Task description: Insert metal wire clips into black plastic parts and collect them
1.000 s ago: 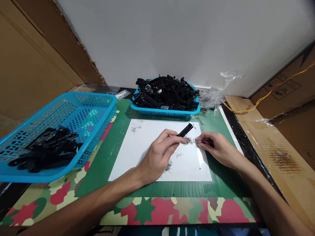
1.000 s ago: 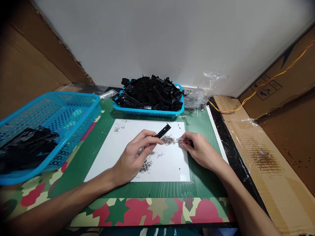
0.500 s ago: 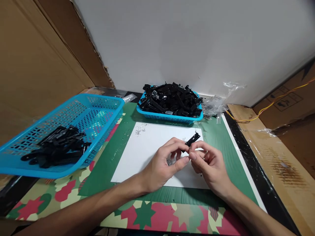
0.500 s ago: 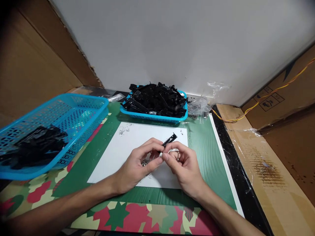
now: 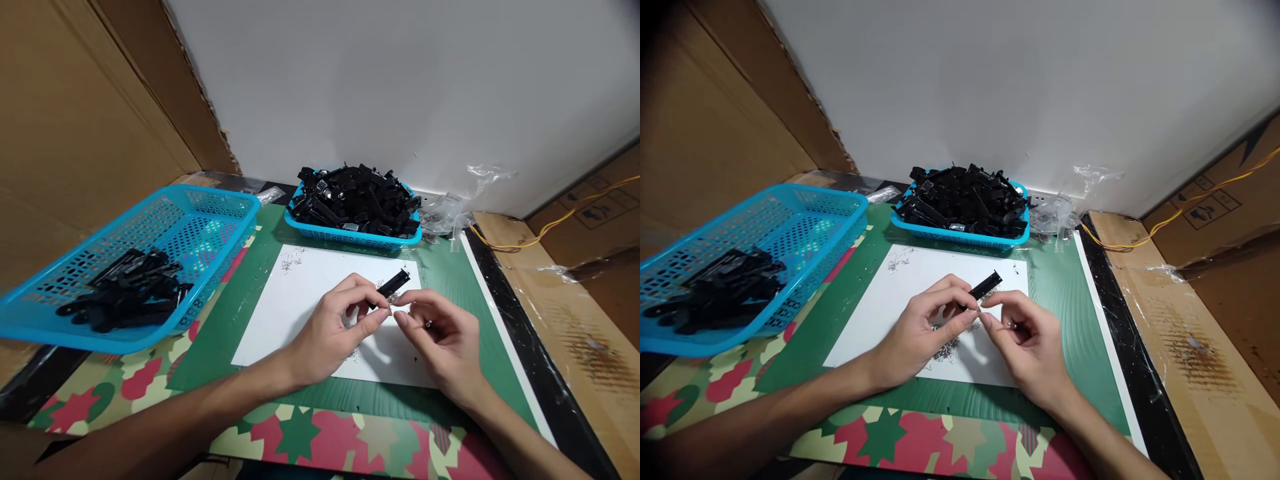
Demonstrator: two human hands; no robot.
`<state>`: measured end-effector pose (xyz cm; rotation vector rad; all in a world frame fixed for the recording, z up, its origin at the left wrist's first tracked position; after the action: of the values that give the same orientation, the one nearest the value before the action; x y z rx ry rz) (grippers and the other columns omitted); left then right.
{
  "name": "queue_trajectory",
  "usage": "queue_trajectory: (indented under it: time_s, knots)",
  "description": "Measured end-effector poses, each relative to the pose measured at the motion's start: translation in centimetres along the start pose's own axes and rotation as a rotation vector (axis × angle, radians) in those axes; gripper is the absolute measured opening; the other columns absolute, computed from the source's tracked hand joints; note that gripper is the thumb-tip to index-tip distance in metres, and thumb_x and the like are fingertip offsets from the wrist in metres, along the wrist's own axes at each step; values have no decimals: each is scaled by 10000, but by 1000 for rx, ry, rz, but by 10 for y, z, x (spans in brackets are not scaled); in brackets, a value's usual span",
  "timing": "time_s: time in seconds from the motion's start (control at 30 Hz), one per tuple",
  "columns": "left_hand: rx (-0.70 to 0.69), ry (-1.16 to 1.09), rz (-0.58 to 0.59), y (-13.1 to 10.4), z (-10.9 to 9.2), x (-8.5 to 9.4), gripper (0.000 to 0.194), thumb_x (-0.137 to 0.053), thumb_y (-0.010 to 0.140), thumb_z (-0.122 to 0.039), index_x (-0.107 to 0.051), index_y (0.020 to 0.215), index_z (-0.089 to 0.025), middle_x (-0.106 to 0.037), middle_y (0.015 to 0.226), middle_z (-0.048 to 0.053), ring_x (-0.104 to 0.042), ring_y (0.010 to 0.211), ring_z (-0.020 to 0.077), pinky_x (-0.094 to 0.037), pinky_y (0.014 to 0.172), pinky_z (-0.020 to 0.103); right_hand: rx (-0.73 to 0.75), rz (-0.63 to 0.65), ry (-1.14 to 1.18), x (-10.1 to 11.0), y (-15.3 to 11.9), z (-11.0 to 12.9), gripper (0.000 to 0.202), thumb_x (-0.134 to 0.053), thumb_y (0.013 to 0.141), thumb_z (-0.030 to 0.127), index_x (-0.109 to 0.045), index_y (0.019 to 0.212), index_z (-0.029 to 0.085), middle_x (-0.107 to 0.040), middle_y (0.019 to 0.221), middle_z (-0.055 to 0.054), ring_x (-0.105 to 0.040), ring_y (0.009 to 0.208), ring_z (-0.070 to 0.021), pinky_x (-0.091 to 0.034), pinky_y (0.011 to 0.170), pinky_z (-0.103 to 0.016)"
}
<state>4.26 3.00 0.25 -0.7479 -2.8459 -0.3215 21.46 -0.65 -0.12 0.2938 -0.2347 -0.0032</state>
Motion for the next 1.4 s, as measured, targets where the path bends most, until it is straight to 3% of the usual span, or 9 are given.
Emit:
queue_trajectory:
  time_s: [0.17, 0.23, 0.33, 0.53, 0.77, 0.9, 1.0, 1.13, 1.4]
  knots:
    - [-29, 165, 34, -3, 0, -2, 158, -618, 1037, -318, -729, 1073, -212, -577, 1122, 40, -551, 796, 106, -472, 727, 258, 263, -49, -349, 4, -4, 13, 105, -691, 974, 172, -736, 1048, 231, -383, 611, 87, -314, 491, -81, -285, 473, -236]
    - [-42, 223, 29, -3, 1, -2, 166, -607, 1041, -315, -731, 1086, -214, -580, 1140, 49, -560, 791, 110, -485, 721, 263, 302, -49, -435, 3, -5, 17, 77, -684, 973, 172, -741, 1008, 210, -390, 594, 86, -313, 471, -78, -304, 469, -236]
    - [-53, 267, 35, -3, 3, -1, 176, -599, 1048, -310, -741, 1106, -223, -592, 1172, 55, -589, 804, 113, -510, 745, 270, 196, -34, -436, 8, -3, 14, 82, -683, 972, 235, -757, 947, 207, -385, 570, 76, -317, 461, -88, -300, 459, -249]
    - [-184, 279, 82, -3, -3, -3, 268, -516, 1076, -200, -749, 1198, -250, -659, 1195, 72, -661, 1027, 178, -555, 908, 318, -135, -202, -229, 43, 6, -2, 211, -786, 882, 385, -774, 794, 194, -383, 557, 58, -327, 501, -104, -246, 475, -268]
    - [-92, 306, 120, -5, 2, -10, 424, -652, 1027, -235, -551, 1438, -235, -776, 1082, 29, -715, 929, 188, -534, 880, 337, -382, -42, -71, 54, 13, -20, 337, -838, 805, 483, -749, 712, 172, -321, 534, 75, -257, 521, -92, -194, 504, -271]
    - [-212, 399, 146, -5, 1, -15, 212, -646, 1039, -275, -707, 1212, -168, -805, 963, 29, -722, 843, 174, -477, 887, 351, -451, 27, -110, 51, 13, -28, 323, -862, 764, 452, -740, 704, 159, -328, 537, 79, -254, 512, -80, -171, 492, -265]
    - [-276, 462, 167, -5, 0, -17, 207, -623, 1051, -305, -743, 1106, -146, -812, 971, 43, -714, 843, 178, -439, 820, 342, -503, 105, -147, 44, 11, -33, 327, -845, 765, 451, -744, 720, 143, -397, 530, 62, -293, 504, -82, -188, 476, -257]
    - [-317, 515, 187, -6, -2, -19, 236, -633, 1045, -331, -747, 1124, -140, -785, 853, 29, -674, 802, 180, -401, 765, 329, -539, 201, -200, 34, 9, -35, 351, -787, 799, 473, -730, 738, 132, -555, 567, -3, -383, 513, -101, -225, 459, -248]
    - [-368, 574, 173, -7, -3, -20, 270, -599, 1064, -351, -756, 1101, -134, -751, 795, 34, -630, 733, 164, -407, 757, 330, -400, 162, -344, 29, 4, -33, 313, -710, 870, 439, -691, 727, 162, -469, 538, 32, -386, 504, -108, -254, 458, -247]
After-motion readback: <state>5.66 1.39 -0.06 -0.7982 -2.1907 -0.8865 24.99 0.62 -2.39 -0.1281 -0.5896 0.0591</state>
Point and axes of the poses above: each hand's wrist, its own y-axis towards the middle knuckle, its own x-axis out of the back of the hand, z = x × y, the point moved 5 cm from there along y, towards the middle knuckle
